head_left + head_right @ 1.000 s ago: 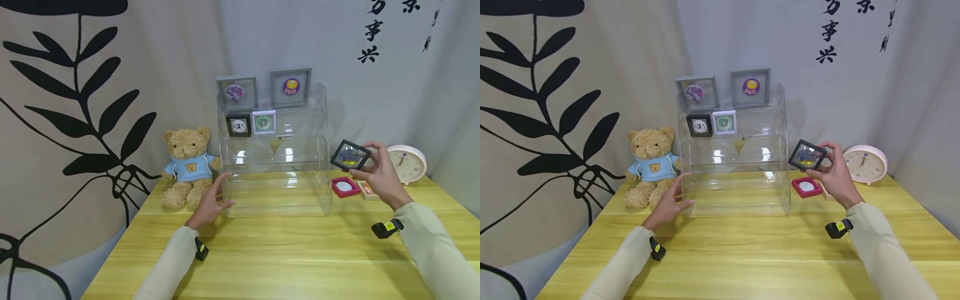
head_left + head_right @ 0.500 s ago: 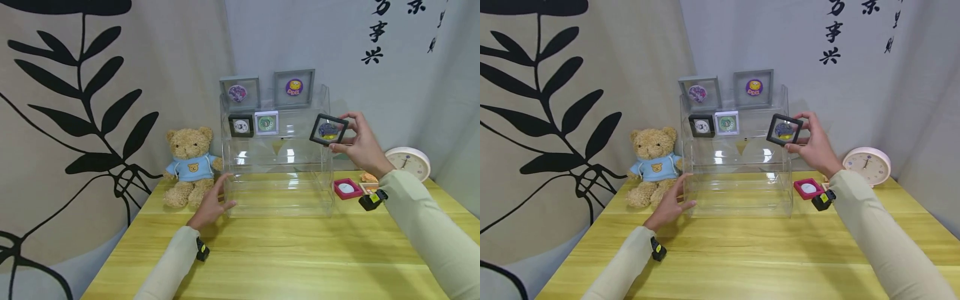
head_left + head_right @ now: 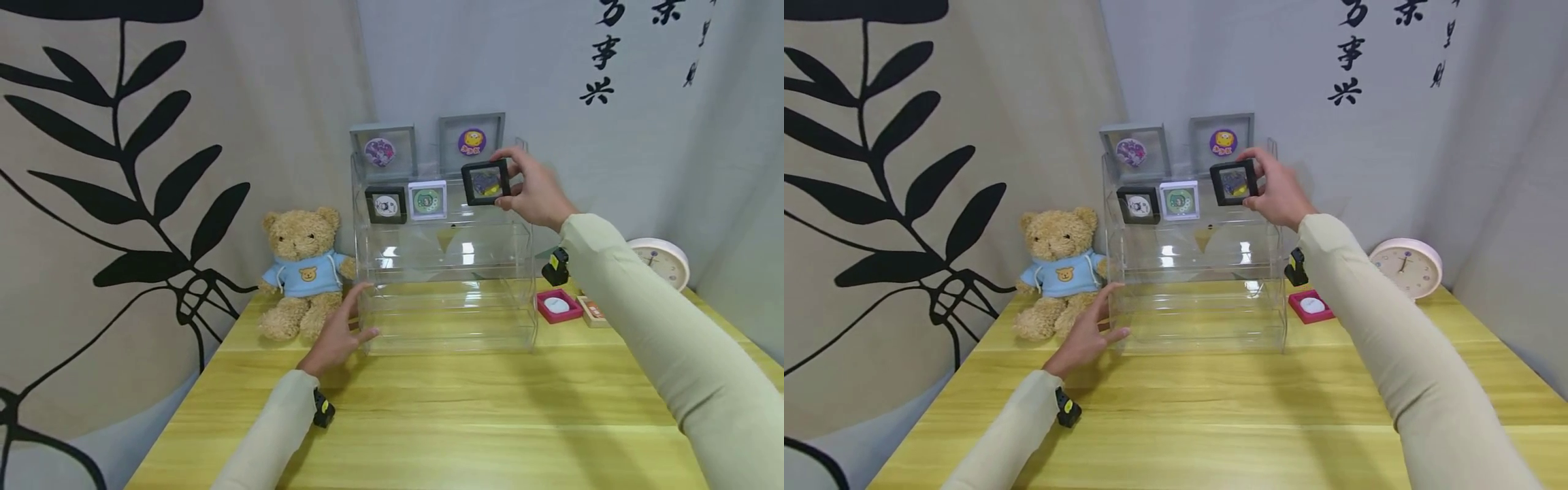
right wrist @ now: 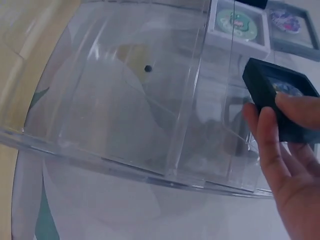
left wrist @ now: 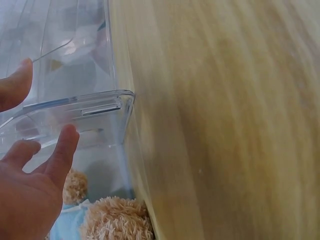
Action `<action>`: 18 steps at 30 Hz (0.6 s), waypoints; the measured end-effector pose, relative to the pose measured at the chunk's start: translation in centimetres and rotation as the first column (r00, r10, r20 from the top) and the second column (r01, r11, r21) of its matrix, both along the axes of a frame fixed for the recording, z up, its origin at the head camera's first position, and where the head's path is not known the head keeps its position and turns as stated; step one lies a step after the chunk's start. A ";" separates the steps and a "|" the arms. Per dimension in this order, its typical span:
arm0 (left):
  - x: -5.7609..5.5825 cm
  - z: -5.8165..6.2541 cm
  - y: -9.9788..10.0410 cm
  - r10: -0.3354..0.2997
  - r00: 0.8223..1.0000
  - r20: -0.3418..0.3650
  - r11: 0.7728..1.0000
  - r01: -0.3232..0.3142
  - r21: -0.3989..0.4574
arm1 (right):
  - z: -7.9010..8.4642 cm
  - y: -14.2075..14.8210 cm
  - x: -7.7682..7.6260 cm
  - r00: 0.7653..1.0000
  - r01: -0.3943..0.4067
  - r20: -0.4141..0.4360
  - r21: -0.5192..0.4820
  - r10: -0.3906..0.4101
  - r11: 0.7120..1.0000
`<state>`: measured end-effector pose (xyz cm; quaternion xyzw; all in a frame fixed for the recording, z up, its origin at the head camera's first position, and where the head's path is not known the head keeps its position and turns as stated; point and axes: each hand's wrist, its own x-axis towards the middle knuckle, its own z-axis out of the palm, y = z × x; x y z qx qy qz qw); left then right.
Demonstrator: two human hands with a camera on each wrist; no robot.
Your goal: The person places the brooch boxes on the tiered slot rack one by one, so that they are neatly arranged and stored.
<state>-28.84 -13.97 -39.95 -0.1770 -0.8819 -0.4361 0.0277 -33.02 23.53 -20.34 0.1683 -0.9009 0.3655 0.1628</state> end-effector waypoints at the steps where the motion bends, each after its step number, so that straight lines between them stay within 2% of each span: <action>1: 0.0 0.0 0.0 -0.001 1.000 -0.001 1.000 0.001 0.003 | 0.1 -0.2 -0.2 1.000 0.002 0.002 0.015 -0.002 1.000; 6: 0.1 0.1 0.0 -0.025 1.000 0.003 0.999 0.025 0.021 | 0.2 -0.6 -0.9 1.000 0.012 -0.017 0.111 -0.011 0.994; 12: 0.0 0.1 0.0 -0.020 1.000 -0.007 1.000 0.020 0.020 | 0.3 -1.4 -1.7 0.995 0.032 -0.096 0.278 -0.006 0.960; 18: -0.1 0.0 0.1 -0.025 1.000 0.010 0.999 0.025 0.043 | 0.2 -1.9 -2.3 0.995 0.054 -0.100 0.312 -0.024 0.948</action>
